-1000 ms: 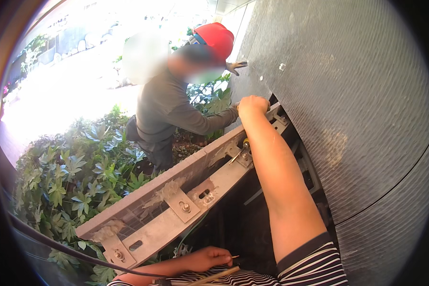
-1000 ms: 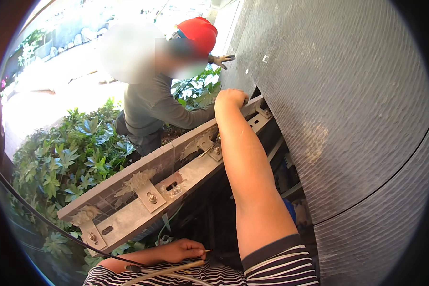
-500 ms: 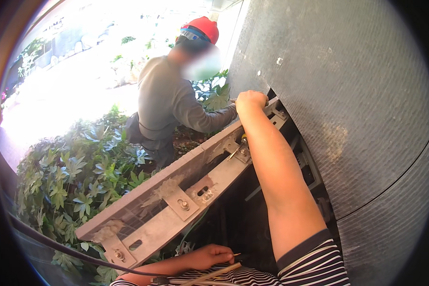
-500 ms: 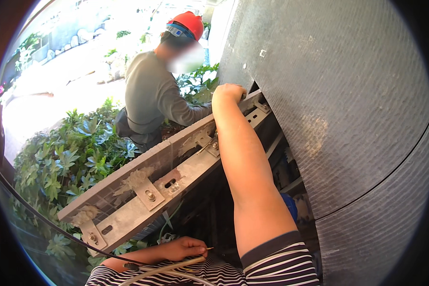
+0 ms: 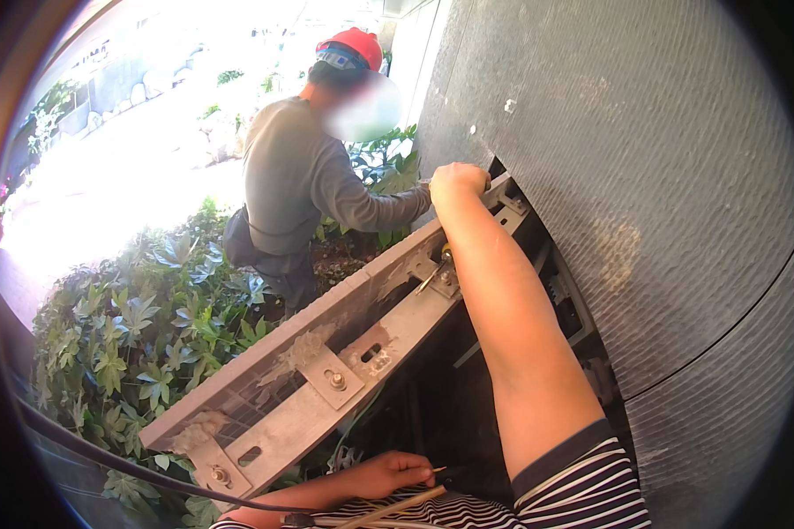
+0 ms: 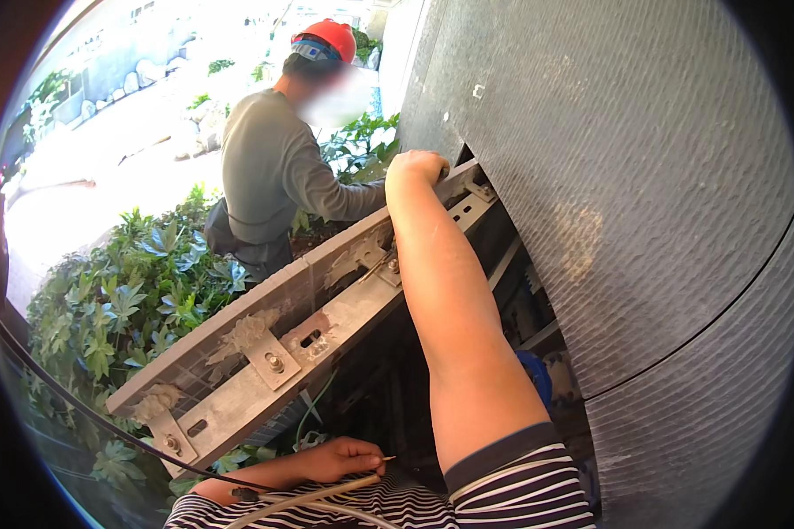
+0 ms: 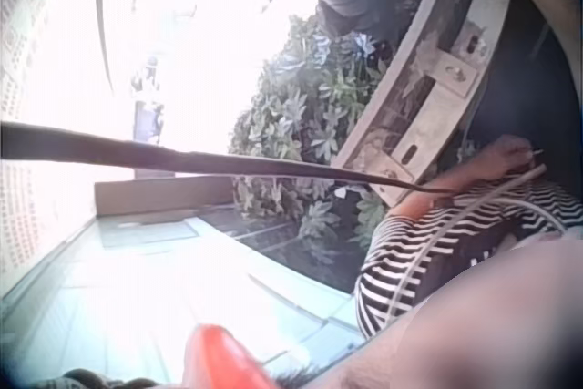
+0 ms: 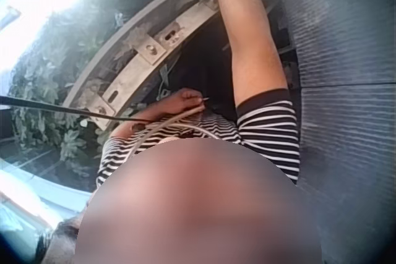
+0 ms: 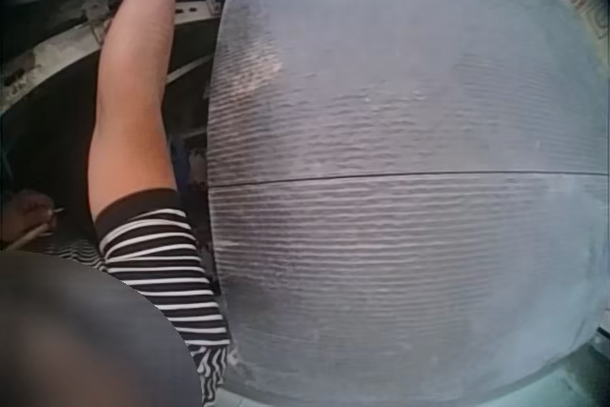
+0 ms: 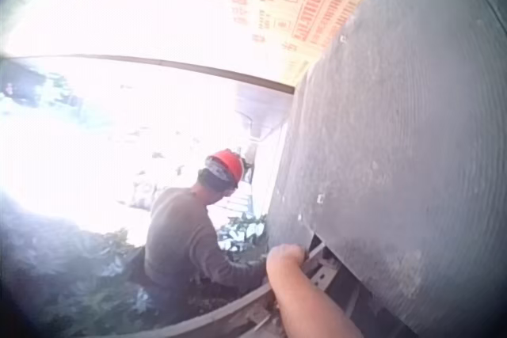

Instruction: The person strips insulation from several colored wires using a yellow-handled tool, then uses a screwdriver to work inside an electrical panel. The person also handles a bundle of wires and uses a knife to cut a white tie around them.

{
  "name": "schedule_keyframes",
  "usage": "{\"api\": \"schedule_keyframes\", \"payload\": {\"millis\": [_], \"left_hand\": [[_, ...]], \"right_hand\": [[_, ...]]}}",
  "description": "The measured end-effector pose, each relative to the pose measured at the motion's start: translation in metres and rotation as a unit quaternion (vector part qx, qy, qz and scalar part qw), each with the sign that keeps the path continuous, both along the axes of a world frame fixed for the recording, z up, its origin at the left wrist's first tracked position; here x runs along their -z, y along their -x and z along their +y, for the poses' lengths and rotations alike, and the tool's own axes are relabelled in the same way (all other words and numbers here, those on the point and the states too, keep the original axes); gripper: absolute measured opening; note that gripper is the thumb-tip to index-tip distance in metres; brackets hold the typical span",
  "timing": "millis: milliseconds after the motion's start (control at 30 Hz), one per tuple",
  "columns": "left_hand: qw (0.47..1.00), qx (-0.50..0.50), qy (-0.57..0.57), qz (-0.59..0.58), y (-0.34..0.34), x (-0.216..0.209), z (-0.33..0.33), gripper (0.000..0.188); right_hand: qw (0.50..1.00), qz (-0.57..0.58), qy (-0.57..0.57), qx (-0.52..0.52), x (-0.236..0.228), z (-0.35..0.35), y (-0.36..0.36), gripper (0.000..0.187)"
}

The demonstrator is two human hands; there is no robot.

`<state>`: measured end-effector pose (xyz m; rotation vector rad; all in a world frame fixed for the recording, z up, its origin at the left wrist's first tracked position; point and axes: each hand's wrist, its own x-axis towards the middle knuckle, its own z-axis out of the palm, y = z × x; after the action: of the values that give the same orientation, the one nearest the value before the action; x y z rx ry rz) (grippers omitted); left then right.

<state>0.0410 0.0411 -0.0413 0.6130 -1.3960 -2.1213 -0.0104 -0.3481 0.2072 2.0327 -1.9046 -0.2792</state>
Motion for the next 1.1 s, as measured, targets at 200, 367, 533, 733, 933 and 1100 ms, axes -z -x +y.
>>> {"api": "schedule_keyframes", "payload": {"millis": [200,367,533,733,933,1100], "left_hand": [[1.000,-0.001,0.010,-0.014,-0.0010,-0.0002,0.0005,0.036],[1.000,0.002,0.003,-0.004,0.0009,0.0010,0.0002,0.036],[1.000,0.001,0.013,-0.008,0.0004,0.0036,0.0000,0.036],[1.000,-0.003,0.016,-0.014,0.0002,0.0007,0.0010,0.036],[1.000,-0.007,0.014,-0.005,0.0004,-0.0020,0.0024,0.036],[1.000,0.009,-0.003,0.003,0.0005,-0.0020,0.0020,0.037]], "right_hand": [[1.000,-0.018,0.011,0.003,0.0034,-0.0020,-0.0006,0.038],[0.999,-0.024,0.019,0.013,0.0054,-0.0043,0.0003,0.038],[1.000,-0.016,0.013,0.005,0.0029,-0.0009,-0.0002,0.038],[0.999,-0.028,0.020,-0.009,0.0029,-0.0020,0.0017,0.037],[1.000,-0.006,0.023,0.006,0.0037,-0.0016,0.0009,0.036],[1.000,-0.017,0.008,0.006,0.0032,-0.0048,0.0034,0.035]]}}
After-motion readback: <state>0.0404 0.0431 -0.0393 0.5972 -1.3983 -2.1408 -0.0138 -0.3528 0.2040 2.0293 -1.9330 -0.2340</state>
